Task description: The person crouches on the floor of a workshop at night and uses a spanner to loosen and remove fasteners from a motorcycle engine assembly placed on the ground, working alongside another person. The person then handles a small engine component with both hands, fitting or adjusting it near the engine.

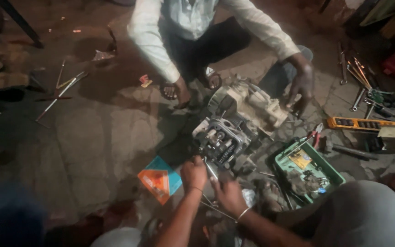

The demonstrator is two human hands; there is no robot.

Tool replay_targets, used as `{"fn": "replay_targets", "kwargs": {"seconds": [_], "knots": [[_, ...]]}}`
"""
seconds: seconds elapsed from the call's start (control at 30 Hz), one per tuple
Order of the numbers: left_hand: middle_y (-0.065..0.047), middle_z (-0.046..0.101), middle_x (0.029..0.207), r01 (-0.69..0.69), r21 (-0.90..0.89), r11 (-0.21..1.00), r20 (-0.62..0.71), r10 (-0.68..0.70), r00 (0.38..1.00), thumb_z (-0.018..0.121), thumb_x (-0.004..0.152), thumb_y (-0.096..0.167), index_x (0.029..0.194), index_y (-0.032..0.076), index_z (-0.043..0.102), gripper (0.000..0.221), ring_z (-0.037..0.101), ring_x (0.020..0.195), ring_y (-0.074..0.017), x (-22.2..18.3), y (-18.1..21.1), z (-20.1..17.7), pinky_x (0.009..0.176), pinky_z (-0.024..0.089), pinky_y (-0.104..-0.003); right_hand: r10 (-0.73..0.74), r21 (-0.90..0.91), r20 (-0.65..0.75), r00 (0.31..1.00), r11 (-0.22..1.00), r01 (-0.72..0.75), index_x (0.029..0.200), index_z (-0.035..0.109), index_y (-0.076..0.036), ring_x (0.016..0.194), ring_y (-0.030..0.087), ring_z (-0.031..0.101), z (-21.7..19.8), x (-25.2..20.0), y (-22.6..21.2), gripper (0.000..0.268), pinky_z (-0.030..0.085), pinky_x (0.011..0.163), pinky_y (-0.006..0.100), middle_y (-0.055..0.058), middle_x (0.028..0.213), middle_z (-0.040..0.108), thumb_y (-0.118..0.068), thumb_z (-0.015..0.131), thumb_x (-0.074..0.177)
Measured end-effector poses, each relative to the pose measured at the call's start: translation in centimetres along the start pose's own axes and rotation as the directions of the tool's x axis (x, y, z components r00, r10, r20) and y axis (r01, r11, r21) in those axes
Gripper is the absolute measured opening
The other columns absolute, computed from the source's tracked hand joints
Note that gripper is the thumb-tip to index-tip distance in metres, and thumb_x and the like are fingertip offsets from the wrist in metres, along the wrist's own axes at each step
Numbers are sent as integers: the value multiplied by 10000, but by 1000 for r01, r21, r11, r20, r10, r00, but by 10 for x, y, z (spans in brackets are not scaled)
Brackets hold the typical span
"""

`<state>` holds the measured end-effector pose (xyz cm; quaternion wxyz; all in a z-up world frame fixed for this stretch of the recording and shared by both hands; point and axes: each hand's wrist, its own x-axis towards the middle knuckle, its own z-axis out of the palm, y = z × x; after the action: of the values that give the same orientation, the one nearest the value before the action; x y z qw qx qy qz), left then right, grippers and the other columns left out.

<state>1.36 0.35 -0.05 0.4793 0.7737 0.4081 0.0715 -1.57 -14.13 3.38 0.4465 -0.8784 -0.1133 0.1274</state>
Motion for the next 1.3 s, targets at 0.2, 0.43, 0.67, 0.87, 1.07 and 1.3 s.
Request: {"fn": "replay_targets", "kwargs": {"seconds": [0.2, 0.43, 0.67, 0.87, 1.07, 1.3], "knots": [[-301, 725, 859, 205, -72, 976, 233, -183, 955, 336, 969, 377, 818, -80, 676, 589, 767, 830, -456, -16, 36, -26, 756, 603, -549, 28, 10, 1, 1000, 1000, -28, 1014, 696, -53, 632, 328, 749, 28, 17, 39, 330, 593, 601, 436, 184, 763, 743, -363, 621, 928], [-297, 711, 861, 155, -201, 967, 101, -137, 985, 435, 879, 372, 869, -40, 679, 479, 713, 838, -480, -6, 9, -3, 806, 541, -523, -160, -162, -126, 979, 977, 139, 964, 691, -4, 743, 422, 708, 58, 26, 97, 339, 557, 723, 490, 229, 811, 726, -328, 714, 868], [-313, 696, 922, 73, -129, 989, -6, -75, 997, 474, 899, 379, 839, -36, 705, 479, 660, 924, -510, 7, -21, 24, 850, 519, -532, -247, -198, -68, 967, 953, 229, 1129, 660, 8, 915, 444, 679, 86, 43, 149, 442, 530, 859, 524, 250, 971, 722, -283, 737, 805], [-287, 723, 888, 192, -186, 964, 77, -180, 981, 501, 873, 369, 806, -17, 725, 452, 706, 884, -469, -1, 5, 3, 828, 542, -495, -338, -101, -71, 939, 939, 330, 1103, 674, -4, 910, 461, 669, 88, 55, 136, 464, 531, 827, 529, 237, 972, 721, -275, 738, 731], [-303, 709, 899, 19, -144, 989, 11, -18, 1000, 481, 904, 392, 810, -37, 708, 494, 685, 891, -490, 5, -24, 17, 816, 531, -530, -234, -24, -43, 971, 972, 233, 1036, 675, 10, 828, 435, 704, 89, 46, 129, 420, 557, 742, 490, 249, 912, 719, -276, 761, 742], [-309, 695, 983, 8, -78, 997, 79, -2, 997, 458, 920, 466, 861, -10, 729, 551, 659, 1025, -497, 3, -11, 2, 915, 505, -557, -353, 129, 128, 927, 933, 337, 1021, 715, 5, 719, 305, 746, 43, 27, 90, 227, 570, 686, 421, 226, 803, 735, -149, 626, 880]]}}
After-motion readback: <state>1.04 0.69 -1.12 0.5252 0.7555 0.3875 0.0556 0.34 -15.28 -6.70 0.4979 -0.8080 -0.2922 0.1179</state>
